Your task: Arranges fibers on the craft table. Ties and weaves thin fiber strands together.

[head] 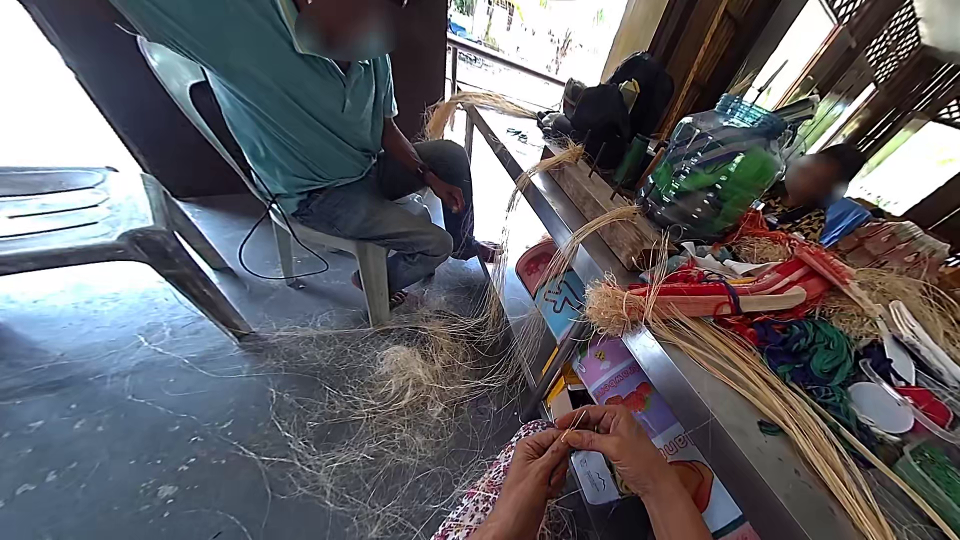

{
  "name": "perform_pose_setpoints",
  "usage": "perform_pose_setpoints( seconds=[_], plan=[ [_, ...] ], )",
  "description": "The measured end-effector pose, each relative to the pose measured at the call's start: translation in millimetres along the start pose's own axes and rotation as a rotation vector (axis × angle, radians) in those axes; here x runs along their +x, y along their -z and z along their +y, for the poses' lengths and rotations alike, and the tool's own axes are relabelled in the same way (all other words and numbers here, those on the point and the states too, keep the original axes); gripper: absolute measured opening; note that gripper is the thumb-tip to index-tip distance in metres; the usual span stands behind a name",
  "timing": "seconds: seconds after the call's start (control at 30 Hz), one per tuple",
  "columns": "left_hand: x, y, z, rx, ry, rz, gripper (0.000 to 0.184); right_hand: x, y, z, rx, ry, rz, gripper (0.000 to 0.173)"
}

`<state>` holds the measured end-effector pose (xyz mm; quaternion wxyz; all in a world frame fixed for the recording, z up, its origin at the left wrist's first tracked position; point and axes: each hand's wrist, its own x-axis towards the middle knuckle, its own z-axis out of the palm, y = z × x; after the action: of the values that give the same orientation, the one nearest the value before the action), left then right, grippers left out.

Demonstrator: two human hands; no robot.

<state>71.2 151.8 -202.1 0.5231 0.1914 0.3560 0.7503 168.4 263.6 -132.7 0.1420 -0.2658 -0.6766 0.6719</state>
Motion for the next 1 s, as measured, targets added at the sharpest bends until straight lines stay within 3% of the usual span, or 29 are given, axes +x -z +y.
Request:
perform_pose_setpoints(
  seconds=[0.63,0.83,1.0],
  plan=[
    [-0.8,3.2,1.2,-0.031,0.008,-0.062,0.033,2.9,-2.0,5.1,0.059,0.021,0.106,0.012],
    [0.5,4.6,1.9,-0.144,0.106,-0.066,0.047,2.9,-3.2,1.3,0.068,0.017,0.147,0.012],
    [0.6,5.4,0.8,-0.075,0.040,-0.085,0.029,3.2,-3.2,5.6,0.110,0.102,0.139,0.011]
  ],
)
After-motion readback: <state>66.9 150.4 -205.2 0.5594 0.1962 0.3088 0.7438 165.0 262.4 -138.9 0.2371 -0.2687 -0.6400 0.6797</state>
